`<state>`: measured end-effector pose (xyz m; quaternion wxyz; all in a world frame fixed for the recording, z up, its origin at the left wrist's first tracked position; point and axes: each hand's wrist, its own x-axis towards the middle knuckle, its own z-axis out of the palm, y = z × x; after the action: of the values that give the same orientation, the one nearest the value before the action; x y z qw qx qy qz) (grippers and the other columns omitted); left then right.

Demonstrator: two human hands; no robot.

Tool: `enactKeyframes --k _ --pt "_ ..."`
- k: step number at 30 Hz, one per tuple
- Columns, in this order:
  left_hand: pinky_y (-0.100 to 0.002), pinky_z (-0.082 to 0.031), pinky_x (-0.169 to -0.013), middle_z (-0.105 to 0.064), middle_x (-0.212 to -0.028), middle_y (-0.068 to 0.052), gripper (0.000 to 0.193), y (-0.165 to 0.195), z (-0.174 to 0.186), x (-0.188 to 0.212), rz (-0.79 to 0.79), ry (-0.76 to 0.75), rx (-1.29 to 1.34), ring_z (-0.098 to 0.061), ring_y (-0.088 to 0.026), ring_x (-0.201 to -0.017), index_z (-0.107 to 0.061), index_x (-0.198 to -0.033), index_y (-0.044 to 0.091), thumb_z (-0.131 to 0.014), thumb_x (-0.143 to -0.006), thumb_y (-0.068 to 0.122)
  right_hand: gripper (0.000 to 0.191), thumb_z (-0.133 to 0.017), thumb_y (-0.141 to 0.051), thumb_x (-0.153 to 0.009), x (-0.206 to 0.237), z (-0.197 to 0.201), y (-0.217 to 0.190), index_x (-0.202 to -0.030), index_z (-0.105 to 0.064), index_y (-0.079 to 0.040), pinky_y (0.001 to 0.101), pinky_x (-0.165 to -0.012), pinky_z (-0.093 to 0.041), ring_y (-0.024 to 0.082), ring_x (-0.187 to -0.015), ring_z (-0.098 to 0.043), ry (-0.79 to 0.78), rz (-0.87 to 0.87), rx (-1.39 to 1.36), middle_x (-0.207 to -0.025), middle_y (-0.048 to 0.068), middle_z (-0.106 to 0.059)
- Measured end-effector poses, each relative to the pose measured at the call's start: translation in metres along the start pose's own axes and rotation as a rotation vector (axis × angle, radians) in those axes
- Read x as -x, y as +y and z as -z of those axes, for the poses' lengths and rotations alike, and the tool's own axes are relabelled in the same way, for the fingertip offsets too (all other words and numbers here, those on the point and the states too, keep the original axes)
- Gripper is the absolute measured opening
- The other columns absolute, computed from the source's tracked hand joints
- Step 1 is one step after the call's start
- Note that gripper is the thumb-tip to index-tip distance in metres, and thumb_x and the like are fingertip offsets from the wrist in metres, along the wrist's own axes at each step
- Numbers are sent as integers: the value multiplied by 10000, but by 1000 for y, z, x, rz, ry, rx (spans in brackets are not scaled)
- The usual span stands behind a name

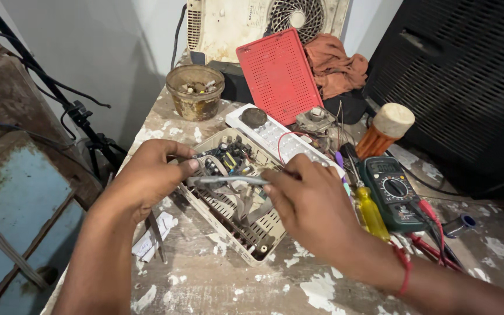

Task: The person unscrews and removes the red top cover of a set-top box, then works on the exposed circuit board inside, using a screwdriver and pliers to adjust and reposition components on the board while a multimeter sits on the bench.

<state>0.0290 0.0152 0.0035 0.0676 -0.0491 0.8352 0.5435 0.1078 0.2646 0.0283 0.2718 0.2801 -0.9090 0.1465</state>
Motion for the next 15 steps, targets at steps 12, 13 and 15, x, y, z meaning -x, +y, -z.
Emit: enactKeyframes --k 12,13,15 --pt "-323 -498 -861 -778 -1043 -140 293 -10 -2 -10 -29 0 77 -678 -202 -942 -746 -1110 0 -750 -842 118 275 -697 -168 -878 8 2 -21 -1108 -718 -19 425 -687 -445 280 -691 -648 -186 121 -17 -770 79 -671" --pt "-323 -498 -842 -779 -1020 -143 289 -12 -2 -12 -39 -2 78 -675 -203 -919 -747 -1104 -3 -751 -839 111 328 -688 -149 -877 8 1 -25 -1162 -700 13 428 -667 -442 281 -657 -643 -197 116 -11 -734 84 -668" --pt "-323 -499 -804 -780 -975 -148 281 -16 -1 -14 -58 -7 79 -669 -205 -873 -749 -1093 -7 -751 -833 98 400 -671 -137 -882 8 -3 -31 -1235 -669 52 437 -640 -448 289 -586 -632 -226 92 11 -664 97 -662"
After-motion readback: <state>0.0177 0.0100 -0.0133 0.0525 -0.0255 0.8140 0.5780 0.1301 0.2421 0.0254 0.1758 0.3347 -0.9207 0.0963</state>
